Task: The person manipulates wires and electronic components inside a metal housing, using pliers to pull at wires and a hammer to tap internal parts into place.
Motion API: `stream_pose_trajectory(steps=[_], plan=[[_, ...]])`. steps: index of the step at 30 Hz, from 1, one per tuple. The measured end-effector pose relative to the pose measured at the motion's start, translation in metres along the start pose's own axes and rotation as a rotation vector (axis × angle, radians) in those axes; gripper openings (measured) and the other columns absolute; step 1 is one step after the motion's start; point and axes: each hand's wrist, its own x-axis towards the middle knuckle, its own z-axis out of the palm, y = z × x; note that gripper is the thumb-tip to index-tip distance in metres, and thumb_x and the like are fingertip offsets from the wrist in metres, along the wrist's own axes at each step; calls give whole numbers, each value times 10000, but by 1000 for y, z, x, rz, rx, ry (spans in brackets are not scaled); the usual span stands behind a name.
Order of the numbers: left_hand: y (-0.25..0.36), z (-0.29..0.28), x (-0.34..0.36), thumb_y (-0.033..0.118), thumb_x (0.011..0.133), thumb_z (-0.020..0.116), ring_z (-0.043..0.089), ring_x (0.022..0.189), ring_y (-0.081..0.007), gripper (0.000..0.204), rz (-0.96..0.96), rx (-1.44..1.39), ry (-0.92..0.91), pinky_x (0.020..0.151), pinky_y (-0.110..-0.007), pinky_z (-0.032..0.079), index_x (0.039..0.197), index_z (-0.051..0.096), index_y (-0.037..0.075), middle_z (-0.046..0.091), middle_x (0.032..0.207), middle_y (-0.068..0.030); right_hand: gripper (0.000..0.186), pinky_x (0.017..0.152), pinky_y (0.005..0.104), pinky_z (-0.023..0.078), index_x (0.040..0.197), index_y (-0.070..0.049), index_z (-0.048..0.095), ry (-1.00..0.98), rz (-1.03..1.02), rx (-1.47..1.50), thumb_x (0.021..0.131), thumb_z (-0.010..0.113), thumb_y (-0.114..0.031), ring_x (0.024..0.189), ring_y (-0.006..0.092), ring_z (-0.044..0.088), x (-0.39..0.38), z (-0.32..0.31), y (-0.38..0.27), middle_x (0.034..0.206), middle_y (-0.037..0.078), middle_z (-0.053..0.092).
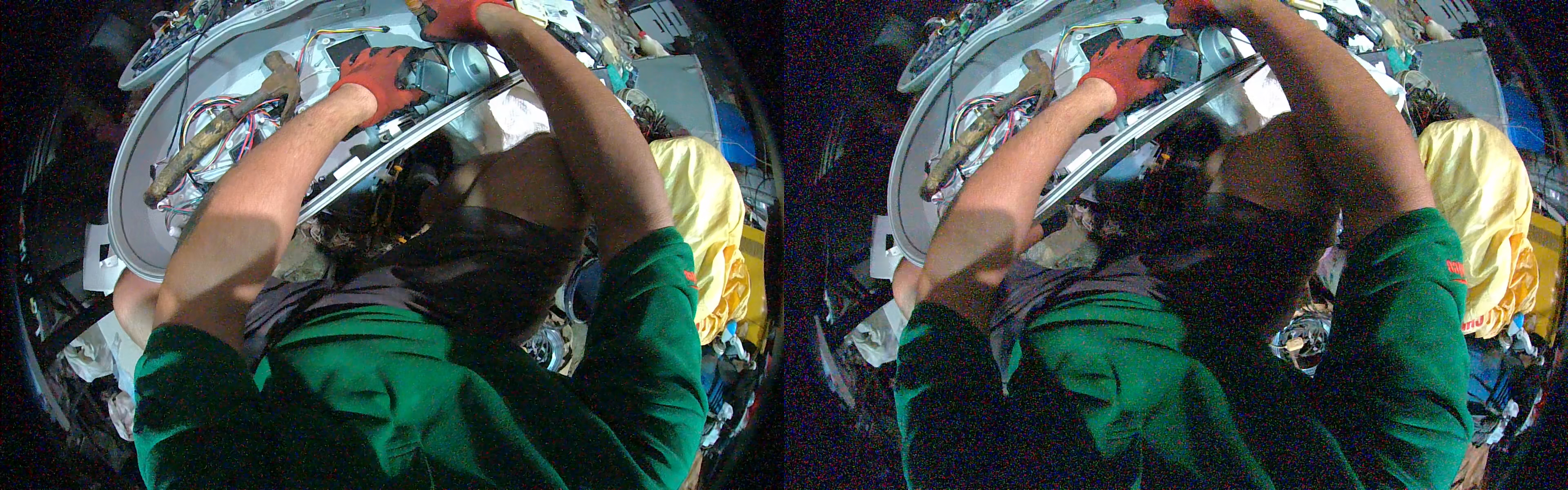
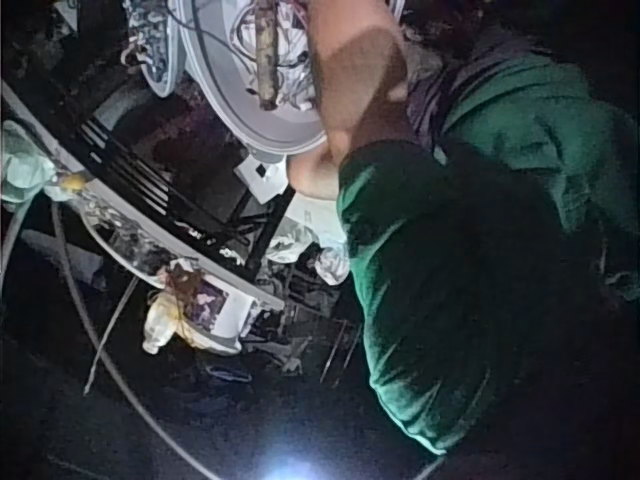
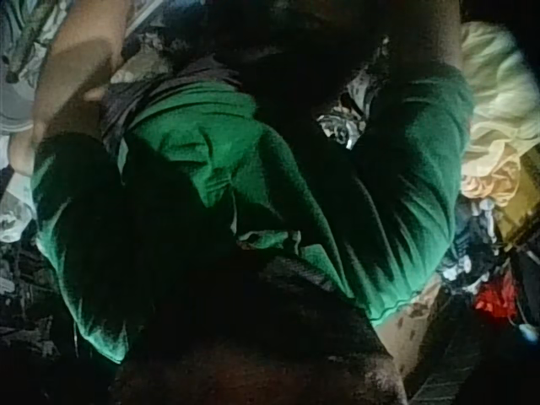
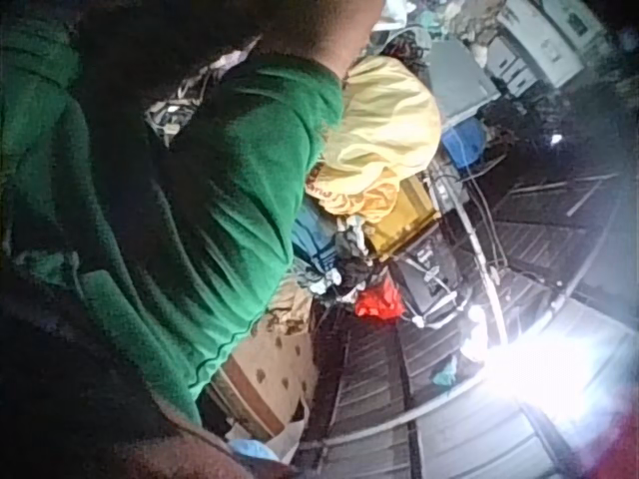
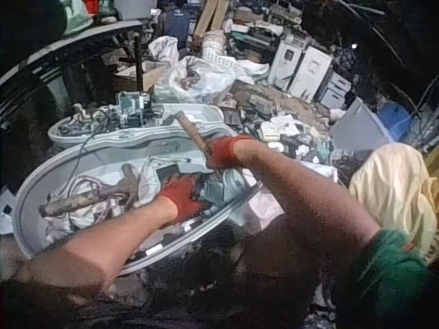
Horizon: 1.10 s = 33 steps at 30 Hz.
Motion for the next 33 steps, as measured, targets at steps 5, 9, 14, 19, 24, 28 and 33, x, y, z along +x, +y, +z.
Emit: stream_pose_trajectory(steps=[5,9,14,19,24,28,33], plan=[[-1,5,1,554,823,595,265,1415,-335,775,-10,35,19,1149,-515,164,1475,315,241,359,1505,-34,428,763,426,462,1012,22,655,45,-84,-46,762,619,-324,859,289,621,2,3,8,956,176,668],[1,-1,2,556,831,587,276,1411,-334,776,-20,43,-27,1149,-513,163,1478,309,229,358,1507,-39,429,763,430,471,978,32,659,67,-98,-50,763,612,-337,852,298,634,9,10,16,923,190,671],[1,0,1,546,835,595,293,1405,-334,778,2,77,-10,1147,-508,172,1478,309,214,360,1508,-45,432,755,437,477,986,28,666,125,-127,-149,771,600,-342,850,305,643,16,13,20,925,195,676],[-3,1,1,533,835,605,300,1402,-334,769,-1,34,-8,1142,-502,188,1473,322,211,384,1495,-48,413,731,438,478,989,18,671,42,-56,-123,770,592,-323,826,303,643,9,5,8,920,171,686],[2,-5,-1,525,829,610,309,1399,-336,765,-12,36,-15,1138,-500,200,1468,337,206,382,1497,-49,358,717,439,476,971,4,665,-135,-99,-161,769,594,-282,793,301,634,25,5,10,885,152,682],[-13,2,-7,540,823,599,304,1403,-335,763,-27,6,11,1137,-506,203,1463,346,210,376,1500,-52,359,735,387,482,1090,-74,630,-127,-77,16,799,659,-281,809,213,617,47,46,15,925,102,683],[2,1,7,552,820,595,299,1404,-347,769,27,20,-24,1126,-530,227,1461,329,219,376,1497,-58,279,718,374,486,1037,-46,619,-33,-183,335,796,644,-185,802,199,621,49,46,67,873,95,676]])
